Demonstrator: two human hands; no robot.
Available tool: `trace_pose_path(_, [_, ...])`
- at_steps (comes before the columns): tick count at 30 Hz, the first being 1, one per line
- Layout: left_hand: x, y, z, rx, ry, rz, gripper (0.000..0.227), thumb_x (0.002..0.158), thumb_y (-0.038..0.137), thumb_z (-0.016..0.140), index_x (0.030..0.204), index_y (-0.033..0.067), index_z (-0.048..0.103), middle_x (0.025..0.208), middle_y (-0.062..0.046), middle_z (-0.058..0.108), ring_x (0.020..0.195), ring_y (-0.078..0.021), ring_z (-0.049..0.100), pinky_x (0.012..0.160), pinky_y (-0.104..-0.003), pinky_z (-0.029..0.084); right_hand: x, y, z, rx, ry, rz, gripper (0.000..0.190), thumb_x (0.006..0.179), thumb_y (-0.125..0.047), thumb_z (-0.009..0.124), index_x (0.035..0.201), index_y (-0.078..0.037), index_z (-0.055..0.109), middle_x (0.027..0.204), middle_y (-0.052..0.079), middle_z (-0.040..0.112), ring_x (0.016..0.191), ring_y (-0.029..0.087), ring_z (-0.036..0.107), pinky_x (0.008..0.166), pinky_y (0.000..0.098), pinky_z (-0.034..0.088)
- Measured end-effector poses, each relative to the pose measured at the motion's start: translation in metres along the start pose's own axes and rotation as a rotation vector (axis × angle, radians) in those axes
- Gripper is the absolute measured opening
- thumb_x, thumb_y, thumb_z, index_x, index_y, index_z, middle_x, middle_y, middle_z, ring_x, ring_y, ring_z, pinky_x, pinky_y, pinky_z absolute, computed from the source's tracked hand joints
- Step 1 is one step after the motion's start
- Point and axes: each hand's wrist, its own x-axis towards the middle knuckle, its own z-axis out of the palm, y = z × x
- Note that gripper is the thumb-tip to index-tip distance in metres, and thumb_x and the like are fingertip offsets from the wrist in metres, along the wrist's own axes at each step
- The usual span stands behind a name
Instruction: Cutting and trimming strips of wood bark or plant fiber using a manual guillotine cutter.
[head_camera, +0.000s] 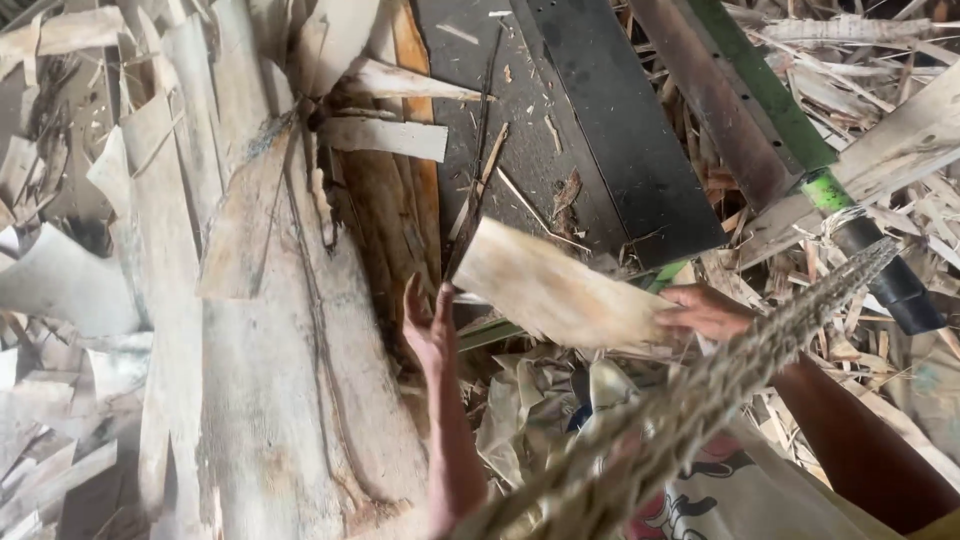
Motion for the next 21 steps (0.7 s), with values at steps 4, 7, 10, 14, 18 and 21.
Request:
trace_pose_path(4, [0.036,-0.007,0.006,-0.144,-0.223,-0.099,0.087,0.083,0.066,0.068,0.147,0.0094,0.052,0.154,-0.019,0.050,0.141,-0.0349,0.053,0.114,-0.058,0.045,-0.012,-0.010,-0.012,-0.082,-0.066,-0.077,0.028,0.091,-0.018,0.070,0.112,0.001,0.070,0.096,0.014,0.079,0.079,0.021,0.074,0.076,0.0379,0.065])
trace_pose_path(7, [0.034,-0.036,0.023,-0.007,-0.624,-0.066,0.079,0.078,0.059,0.072,0.142,0.0146,0.059,0.150,-0.014,0.056,0.133,-0.0299,0.059,0.108,-0.054,0.049,-0.023,-0.021,-0.026,-0.185,-0.160,-0.134,0.027,0.093,-0.022,0.069,0.110,-0.001,0.073,0.096,0.013,0.081,0.081,0.019,0.075,0.081,0.0354,0.064])
trace_pose_path(10, [0.028,-0.092,0.056,-0.153,-0.698,-0.199,0.059,0.089,0.048,0.078,0.129,0.0047,0.070,0.124,-0.018,0.066,0.107,-0.0284,0.063,0.090,-0.048,0.052,-0.025,-0.018,-0.046,-0.173,-0.174,-0.236,0.030,0.092,-0.025,0.068,0.110,-0.001,0.075,0.099,0.011,0.082,0.089,0.018,0.077,0.088,0.0364,0.062])
trace_pose_path(14, [-0.006,-0.086,0.076,-0.207,-0.643,-0.346,0.043,0.095,0.040,0.079,0.114,0.0009,0.077,0.100,-0.016,0.074,0.082,-0.0246,0.064,0.070,-0.040,0.054,-0.056,-0.007,-0.069,-0.520,0.394,-0.562,0.041,0.093,-0.034,0.065,0.123,-0.006,0.070,0.110,0.010,0.076,0.096,0.020,0.073,0.091,0.0364,0.060])
trace_pose_path(18, [-0.037,-0.054,0.099,-0.379,-0.181,-0.567,0.027,0.084,0.031,0.077,0.107,0.0185,0.070,0.096,0.003,0.076,0.079,-0.0107,0.071,0.068,-0.030,0.060,-0.097,0.025,-0.143,0.879,0.452,-0.395,0.071,0.093,-0.051,0.066,0.143,-0.003,0.052,0.127,0.017,0.067,0.096,0.025,0.072,0.078,0.0388,0.060])
trace_pose_path(21, [-0.037,-0.048,0.142,-0.197,-0.155,-0.513,0.026,0.092,0.032,0.075,0.093,0.0053,0.073,0.083,-0.009,0.071,0.063,-0.0180,0.054,0.057,-0.036,0.050,-0.184,-0.037,-0.142,0.564,0.367,-0.271,0.088,0.101,-0.068,0.059,0.158,-0.001,0.049,0.116,0.031,0.074,0.066,0.019,0.062,0.052,0.0281,0.050])
